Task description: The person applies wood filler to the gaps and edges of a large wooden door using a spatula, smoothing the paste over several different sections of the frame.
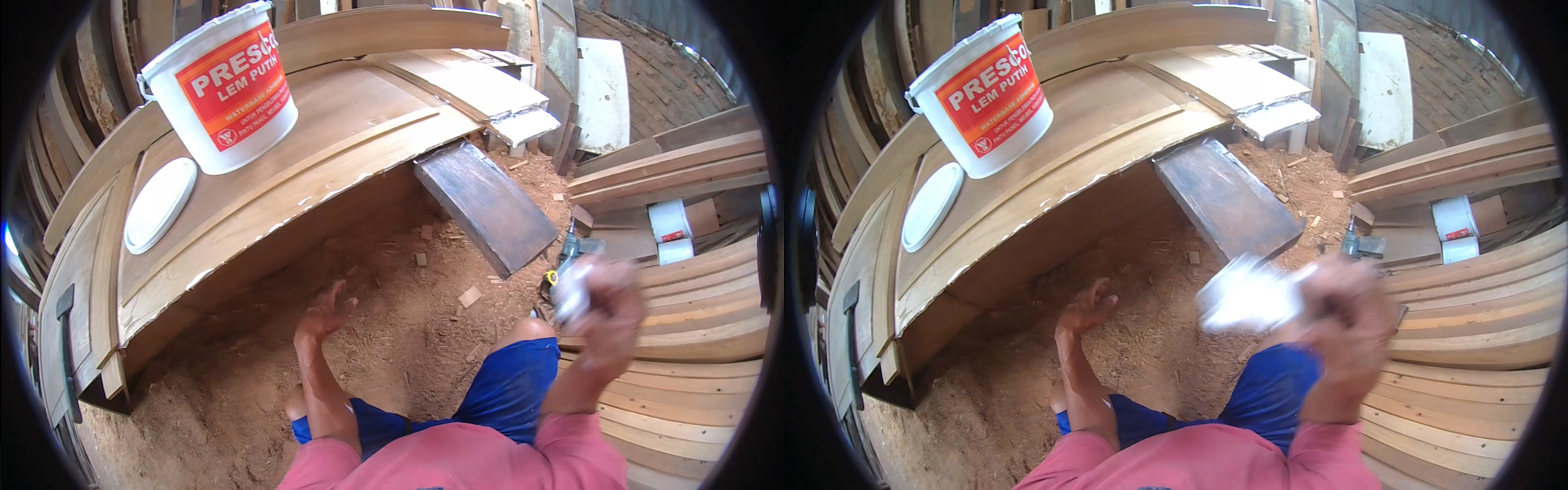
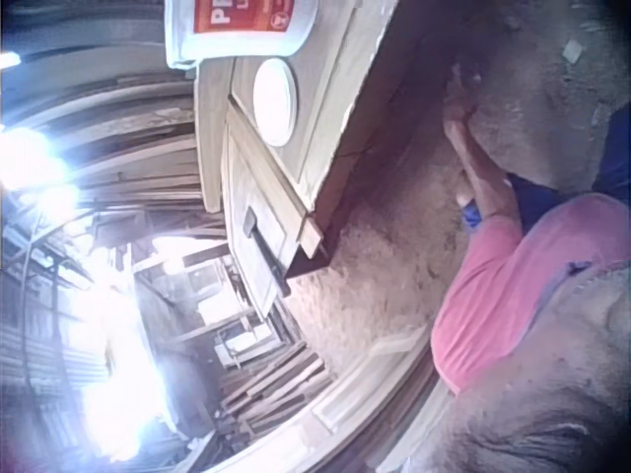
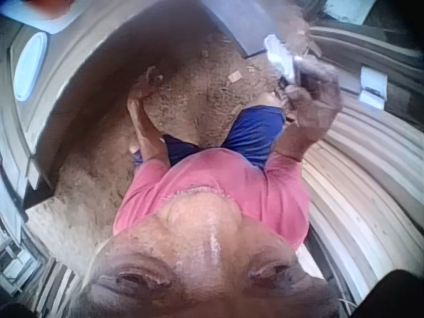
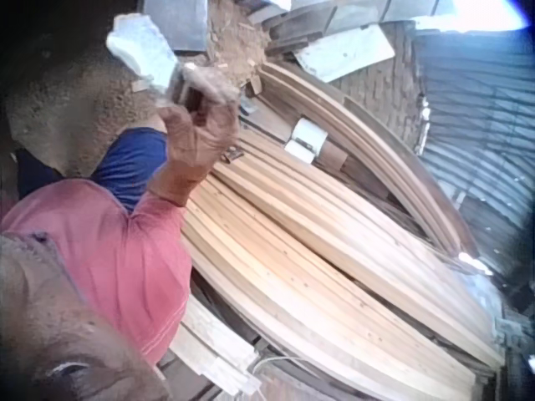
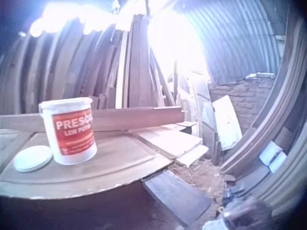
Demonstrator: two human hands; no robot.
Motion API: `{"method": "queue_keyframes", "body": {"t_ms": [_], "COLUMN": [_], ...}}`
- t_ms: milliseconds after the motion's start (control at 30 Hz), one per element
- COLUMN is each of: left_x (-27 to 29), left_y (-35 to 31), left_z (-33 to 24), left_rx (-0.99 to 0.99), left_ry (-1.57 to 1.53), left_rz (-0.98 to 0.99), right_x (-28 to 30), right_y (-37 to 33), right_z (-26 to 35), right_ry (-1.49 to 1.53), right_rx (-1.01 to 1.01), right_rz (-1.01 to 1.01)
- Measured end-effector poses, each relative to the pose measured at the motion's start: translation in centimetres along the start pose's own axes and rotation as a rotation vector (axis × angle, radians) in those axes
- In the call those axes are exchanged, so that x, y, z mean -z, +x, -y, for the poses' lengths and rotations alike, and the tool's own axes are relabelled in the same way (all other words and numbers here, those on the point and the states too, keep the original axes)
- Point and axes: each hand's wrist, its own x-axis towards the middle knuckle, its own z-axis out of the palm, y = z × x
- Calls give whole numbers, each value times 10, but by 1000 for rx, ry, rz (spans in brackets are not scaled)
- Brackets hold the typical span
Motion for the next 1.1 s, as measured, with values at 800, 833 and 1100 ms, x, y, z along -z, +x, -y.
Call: {"method": "queue_keyframes", "body": {"t_ms": [800, 833, 1100], "left_x": [-10, -9, -21], "left_y": [14, 15, 38], "left_z": [-11, -17, 5], "left_rx": [-24, -14, -152], "left_ry": [125, 135, 116], "left_rz": [40, 76, 37], "right_x": [1, -5, -49], "right_y": [203, 204, 226], "right_z": [-36, -40, -47], "right_ry": [-1460, -1508, -1546], "right_rx": [424, 504, 559], "right_rz": [578, 548, 598]}}
